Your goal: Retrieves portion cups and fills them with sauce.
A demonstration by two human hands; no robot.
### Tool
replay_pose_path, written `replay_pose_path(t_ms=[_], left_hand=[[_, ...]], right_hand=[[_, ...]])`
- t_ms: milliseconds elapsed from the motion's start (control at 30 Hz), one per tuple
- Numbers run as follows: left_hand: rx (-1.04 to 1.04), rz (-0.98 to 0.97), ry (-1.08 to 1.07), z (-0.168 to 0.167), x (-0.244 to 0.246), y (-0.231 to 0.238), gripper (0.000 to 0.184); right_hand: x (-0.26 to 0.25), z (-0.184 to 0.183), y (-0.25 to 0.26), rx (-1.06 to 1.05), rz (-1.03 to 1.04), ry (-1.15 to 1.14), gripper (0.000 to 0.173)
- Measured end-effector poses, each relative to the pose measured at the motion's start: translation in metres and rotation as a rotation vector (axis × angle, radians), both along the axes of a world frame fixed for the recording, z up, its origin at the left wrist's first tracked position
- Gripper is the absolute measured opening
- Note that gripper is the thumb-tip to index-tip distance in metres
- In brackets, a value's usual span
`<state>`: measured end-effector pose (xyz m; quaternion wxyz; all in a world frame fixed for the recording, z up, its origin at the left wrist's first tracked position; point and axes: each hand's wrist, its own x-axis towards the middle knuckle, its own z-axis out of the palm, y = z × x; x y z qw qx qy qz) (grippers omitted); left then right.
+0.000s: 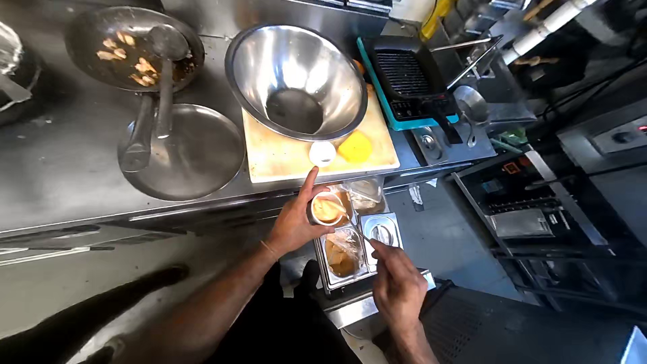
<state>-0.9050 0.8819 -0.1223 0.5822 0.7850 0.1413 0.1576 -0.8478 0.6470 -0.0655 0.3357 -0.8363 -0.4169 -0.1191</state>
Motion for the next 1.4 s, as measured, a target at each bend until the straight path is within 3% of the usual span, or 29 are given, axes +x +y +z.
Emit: replay_pose_path(t_ms=[500,767,833,1000,1067,1133,1200,1300,1333,1400], left_hand=[[0.076,-0.032,-0.059,0.001,-0.001,0.011,0.13],[0.098,-0.033,-0.064,0.0,-0.001,0.01,0.128],[0.087,-0.038,-0.056,0.001,0.002,0.009,0.127],[0.026,-0.017,-0.061,-0.016,-0.002,0.007,0.129],[0.03,0.014,-0.025,-0.023,-0.007,0.005,0.128],[0.006,0.065,0.037,-0.029,-0.019,0.002,0.128],[-0.042,0.126,0.122,-0.036,-0.036,-0.003,0.129],[-0.15,0.136,0.207,-0.049,-0.064,-0.015,0.129],[-0.176,0.127,0.23,-0.05,-0.072,-0.02,0.129],[-0.191,0.121,0.258,-0.053,-0.083,-0.03,0.13]], right_hand=[[-0.001,0.009,0.005,0.077,0.041,0.036,0.026],[0.006,-0.009,0.006,0.079,0.036,0.121,0.028],[0.01,-0.019,0.005,0.165,0.017,0.286,0.026],[0.012,-0.021,-0.003,0.719,-0.113,1.12,0.026],[0.019,-0.028,-0.009,0.8,-0.198,1.296,0.031],[0.028,-0.043,-0.013,0.737,-0.325,1.309,0.032],[0.043,-0.07,-0.013,0.538,-0.444,1.245,0.027],[0.071,-0.12,0.004,0.205,-0.416,1.216,0.023],[0.08,-0.129,0.009,0.059,-0.351,1.203,0.031],[0.095,-0.133,0.019,-0.243,-0.287,1.055,0.068]])
